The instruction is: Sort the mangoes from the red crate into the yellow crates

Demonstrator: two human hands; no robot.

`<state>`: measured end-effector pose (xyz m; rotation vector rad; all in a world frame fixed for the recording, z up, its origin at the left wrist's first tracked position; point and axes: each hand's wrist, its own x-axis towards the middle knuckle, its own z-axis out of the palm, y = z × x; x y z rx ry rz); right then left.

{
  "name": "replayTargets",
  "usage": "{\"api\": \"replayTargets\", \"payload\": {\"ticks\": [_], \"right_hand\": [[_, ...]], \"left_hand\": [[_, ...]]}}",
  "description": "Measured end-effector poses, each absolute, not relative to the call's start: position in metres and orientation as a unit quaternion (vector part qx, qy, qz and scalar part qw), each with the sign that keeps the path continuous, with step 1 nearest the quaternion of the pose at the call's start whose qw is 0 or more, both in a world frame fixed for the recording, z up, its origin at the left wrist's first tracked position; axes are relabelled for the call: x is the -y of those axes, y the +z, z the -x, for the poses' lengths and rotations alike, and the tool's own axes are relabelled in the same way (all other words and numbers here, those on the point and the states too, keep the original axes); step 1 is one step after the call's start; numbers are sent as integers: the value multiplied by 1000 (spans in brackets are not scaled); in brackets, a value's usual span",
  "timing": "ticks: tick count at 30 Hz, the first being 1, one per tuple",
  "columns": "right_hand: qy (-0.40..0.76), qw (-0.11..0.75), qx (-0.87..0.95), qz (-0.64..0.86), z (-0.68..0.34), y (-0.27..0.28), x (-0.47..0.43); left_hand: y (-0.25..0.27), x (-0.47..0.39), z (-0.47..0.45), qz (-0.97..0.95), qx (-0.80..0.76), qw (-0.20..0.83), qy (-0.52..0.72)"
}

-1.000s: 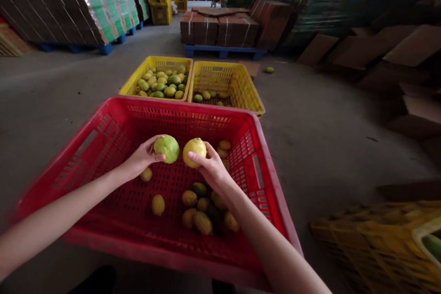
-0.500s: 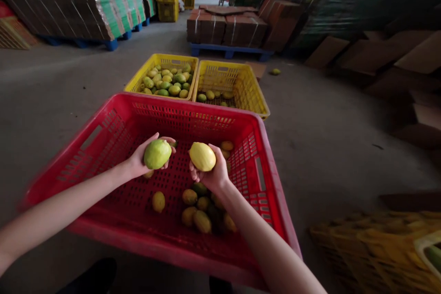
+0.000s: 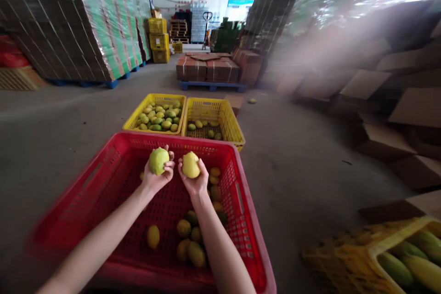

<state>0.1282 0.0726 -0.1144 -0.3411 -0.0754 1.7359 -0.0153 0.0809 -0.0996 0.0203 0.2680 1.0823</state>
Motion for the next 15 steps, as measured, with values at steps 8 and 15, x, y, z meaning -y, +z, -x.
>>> {"api": "replayTargets", "payload": {"ticks": [8,15], "right_hand": [[755,626,-2,195,-128,-133,-64],[768,600,-9,221,-113,-121,-58]], "left_hand": [[-126,-79,19,86,-181,813,546],[-122,-74,17,87,-195,810,546]]}}
